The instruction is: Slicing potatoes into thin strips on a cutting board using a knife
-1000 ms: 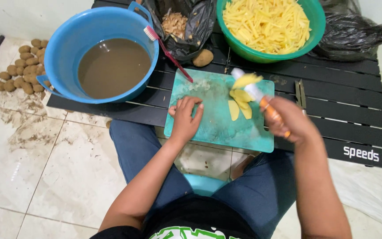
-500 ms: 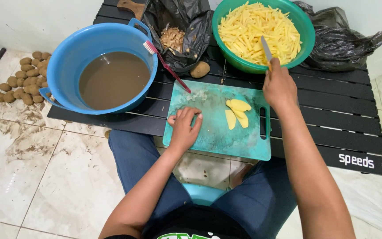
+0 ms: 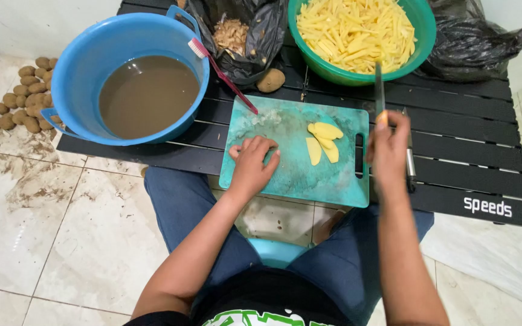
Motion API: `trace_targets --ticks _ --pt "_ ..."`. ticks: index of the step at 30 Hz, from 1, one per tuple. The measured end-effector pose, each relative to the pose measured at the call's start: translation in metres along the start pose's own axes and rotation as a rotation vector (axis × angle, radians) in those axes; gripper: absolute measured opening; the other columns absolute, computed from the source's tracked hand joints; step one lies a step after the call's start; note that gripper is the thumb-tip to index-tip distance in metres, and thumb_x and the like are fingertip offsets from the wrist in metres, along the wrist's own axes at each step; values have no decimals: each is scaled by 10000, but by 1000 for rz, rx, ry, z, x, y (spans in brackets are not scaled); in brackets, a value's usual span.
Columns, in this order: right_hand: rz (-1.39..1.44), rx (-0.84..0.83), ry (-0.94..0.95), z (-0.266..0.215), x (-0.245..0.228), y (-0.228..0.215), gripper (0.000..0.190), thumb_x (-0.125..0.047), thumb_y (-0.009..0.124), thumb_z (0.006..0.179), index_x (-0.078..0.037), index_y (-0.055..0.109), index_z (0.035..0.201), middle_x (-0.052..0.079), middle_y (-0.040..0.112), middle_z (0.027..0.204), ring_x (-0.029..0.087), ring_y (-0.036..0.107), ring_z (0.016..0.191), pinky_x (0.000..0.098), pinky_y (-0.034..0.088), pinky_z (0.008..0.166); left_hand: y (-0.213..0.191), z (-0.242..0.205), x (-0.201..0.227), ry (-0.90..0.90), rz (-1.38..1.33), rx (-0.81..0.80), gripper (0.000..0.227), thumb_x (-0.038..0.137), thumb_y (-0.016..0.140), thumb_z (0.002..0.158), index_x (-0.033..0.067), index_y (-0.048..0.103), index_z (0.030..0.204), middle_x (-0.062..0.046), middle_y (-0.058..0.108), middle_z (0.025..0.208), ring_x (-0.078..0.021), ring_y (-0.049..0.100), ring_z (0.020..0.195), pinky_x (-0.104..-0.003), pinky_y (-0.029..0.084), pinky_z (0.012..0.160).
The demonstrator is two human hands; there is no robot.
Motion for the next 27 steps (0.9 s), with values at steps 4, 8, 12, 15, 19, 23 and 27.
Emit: trace_targets --ticks 4,8,12,15,19,23,27 --pt "64 64 90 -51 11 27 272 -268 421 1141 -122 372 1365 -30 466 710 76 474 466 200 389 404 12 5 13 96 137 -47 205 350 602 985 200 647 1118 0 599 1034 -224 557 1090 -523 291 961" --pt "177 133 74 -62 33 34 235 -261 386 1154 -152 358 1360 -29 370 681 62 373 409 206 321 364 25 15 44 151 151 -135 390 411 676 918 134 641 1190 -65 602 1075 -289 553 1081 -576 310 947" --pt "148 153 46 -65 26 35 219 -245 380 1151 -141 359 1343 -31 376 679 52 375 415 208 329 363 36 33 74 145 144 -195 578 510 694 876 43 598 1201 -134 596 1070 -342 587 1016 -521 344 897" --pt "131 171 14 -67 28 34 206 -211 384 1151 -122 367 1335 -18 392 671 65 401 407 213 333 369 54 44 68 116 201 -192 612 529 716 818 58 576 1182 -113 579 1026 -345 599 951 -481 335 854" --pt "137 136 20 -66 25 33 215 -214 342 1154 -108 345 1342 -58 332 661 41 356 405 211 307 353 72 48 59 114 295 -152 474 431 706 789 87 611 1101 -95 602 936 -339 631 843 -448 333 785" --pt "110 119 -3 -67 15 33 218 -202 339 1153 -85 354 1336 -55 337 650 37 364 401 218 298 355 75 52 37 212 387 -69 284 310 689 785 117 701 992 -80 663 807 -334 686 697 -440 349 738" --pt "103 119 -9 -68 14 32 229 -207 346 1156 -68 364 1337 -52 361 660 38 392 417 213 320 373 35 50 60 197 385 -74 453 520 686 794 111 716 988 -110 720 853 -360 724 764 -485 392 764"
Point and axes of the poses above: each hand's wrist, its own z-axis towards the middle knuckle, its own y-axis out of the palm, x = y × z, the point moved 4 cm from there along z, towards the middle knuckle
